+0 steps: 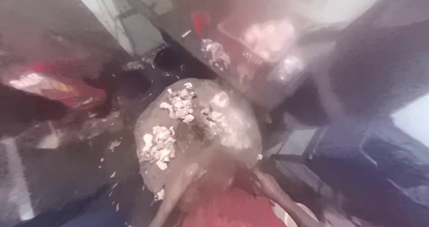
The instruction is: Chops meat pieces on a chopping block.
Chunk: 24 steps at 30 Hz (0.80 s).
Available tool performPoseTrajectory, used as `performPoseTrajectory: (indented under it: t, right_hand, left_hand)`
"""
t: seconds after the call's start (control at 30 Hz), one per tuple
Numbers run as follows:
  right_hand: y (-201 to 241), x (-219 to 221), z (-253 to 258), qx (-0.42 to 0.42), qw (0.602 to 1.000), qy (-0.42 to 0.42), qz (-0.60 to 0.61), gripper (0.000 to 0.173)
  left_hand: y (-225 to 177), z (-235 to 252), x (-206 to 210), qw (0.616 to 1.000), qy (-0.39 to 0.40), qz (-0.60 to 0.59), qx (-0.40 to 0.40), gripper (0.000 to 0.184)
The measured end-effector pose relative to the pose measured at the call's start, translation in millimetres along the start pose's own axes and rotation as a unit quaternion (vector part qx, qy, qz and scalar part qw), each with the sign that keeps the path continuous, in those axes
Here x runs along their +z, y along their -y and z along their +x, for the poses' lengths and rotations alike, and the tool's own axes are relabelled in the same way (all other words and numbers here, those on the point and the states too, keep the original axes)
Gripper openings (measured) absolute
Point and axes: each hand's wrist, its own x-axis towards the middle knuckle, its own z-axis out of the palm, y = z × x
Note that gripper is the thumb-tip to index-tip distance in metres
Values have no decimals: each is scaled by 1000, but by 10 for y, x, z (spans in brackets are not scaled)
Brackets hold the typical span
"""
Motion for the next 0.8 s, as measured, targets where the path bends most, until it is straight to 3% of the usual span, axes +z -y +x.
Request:
performPoseTrajectory:
  t: [0.07, 0.13, 0.2, 0.3, 0.4, 0.53, 0.7, 0.8]
  right_hand:
    - [43, -40, 26, -12, 1000, -5, 1, 61]
    - [239, -101, 56, -6, 997, 17, 79, 65]
    - [499, -75, 96, -26, 978, 6, 206, 60]
    - [818, 27, 104, -37, 944, 9, 327, 57]
    - [856, 185, 185, -6, 948, 45, 315, 62]
    - [766, 334, 247, -27, 957, 31, 286, 66]
    - [907, 322, 179, -39, 945, -23, 324, 62]
    - [956, 394, 183, -65, 939, -19, 338, 57]
  left_hand:
    - [-313, -54, -135, 993, -20, -112, -20, 57]
    - [-498, -67, -128, 978, -69, -194, -14, 52]
    - [-584, 7, -59, 985, -96, -140, -6, 52]
    - [-508, 158, 93, 990, -137, 35, 5, 59]
    - [-422, 243, 110, 968, -199, 143, 58, 78]
    - [-590, 214, 11, 980, -112, 151, 62, 73]
    - [-630, 239, 52, 991, -110, -12, 76, 53]
    - [-613, 216, 221, 979, -112, -147, 91, 63]
